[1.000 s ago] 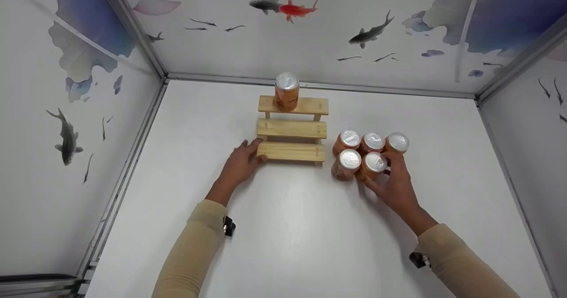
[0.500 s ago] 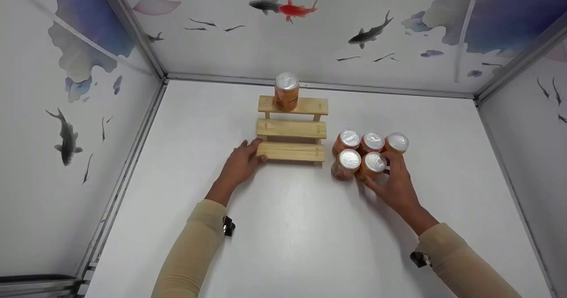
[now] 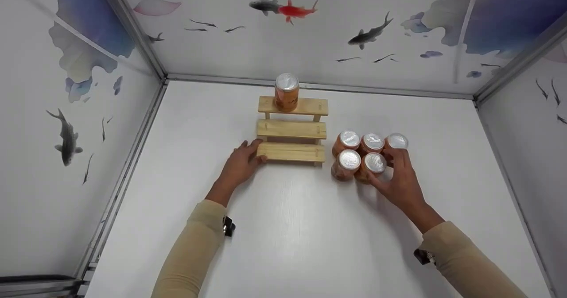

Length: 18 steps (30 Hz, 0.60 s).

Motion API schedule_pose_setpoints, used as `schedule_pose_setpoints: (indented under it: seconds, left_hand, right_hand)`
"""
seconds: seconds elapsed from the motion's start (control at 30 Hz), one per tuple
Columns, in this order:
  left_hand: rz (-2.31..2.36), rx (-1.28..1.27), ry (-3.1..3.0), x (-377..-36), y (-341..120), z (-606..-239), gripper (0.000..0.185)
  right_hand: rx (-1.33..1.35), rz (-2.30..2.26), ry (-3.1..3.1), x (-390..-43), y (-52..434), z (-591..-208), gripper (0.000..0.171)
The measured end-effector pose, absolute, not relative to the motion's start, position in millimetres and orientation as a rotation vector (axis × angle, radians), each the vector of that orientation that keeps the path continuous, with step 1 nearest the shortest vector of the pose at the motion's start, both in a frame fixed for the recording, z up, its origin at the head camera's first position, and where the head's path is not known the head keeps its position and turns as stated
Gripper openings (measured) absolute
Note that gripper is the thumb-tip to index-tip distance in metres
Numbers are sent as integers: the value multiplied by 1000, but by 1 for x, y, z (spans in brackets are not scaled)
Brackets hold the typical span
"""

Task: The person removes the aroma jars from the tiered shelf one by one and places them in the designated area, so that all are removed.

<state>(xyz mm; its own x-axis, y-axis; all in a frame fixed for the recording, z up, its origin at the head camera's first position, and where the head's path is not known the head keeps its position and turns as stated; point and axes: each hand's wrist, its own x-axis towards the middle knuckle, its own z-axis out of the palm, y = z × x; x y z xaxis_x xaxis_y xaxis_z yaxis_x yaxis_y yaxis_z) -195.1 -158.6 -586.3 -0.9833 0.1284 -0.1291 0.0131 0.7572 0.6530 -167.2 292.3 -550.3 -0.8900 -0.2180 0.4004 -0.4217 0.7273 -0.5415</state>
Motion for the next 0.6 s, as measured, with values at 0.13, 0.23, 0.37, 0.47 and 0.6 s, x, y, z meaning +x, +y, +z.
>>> schedule_pose_setpoints:
  seconds: [0.13, 0.23, 0.37, 0.47, 0.6]
  left_hand:
    - [1044, 98, 2782, -195, -159, -586, 64]
    - [1050, 87, 2781, -195, -158, -585, 64]
    - [1065, 72, 2780, -194, -157, -583, 64]
    - [1070, 71, 2783, -193, -157, -582, 64]
    - [1045, 72, 2790, -194, -157, -583, 63]
  right_hand:
    - [522, 882, -2586, -171, 291, -544, 72]
    - [518, 856, -2582, -175, 290, -539, 72]
    - [490, 835, -2601, -181, 288, -532, 74]
    - [474, 815, -2607, -186, 284, -526, 73]
    - [482, 794, -2604, -196, 277, -517, 75]
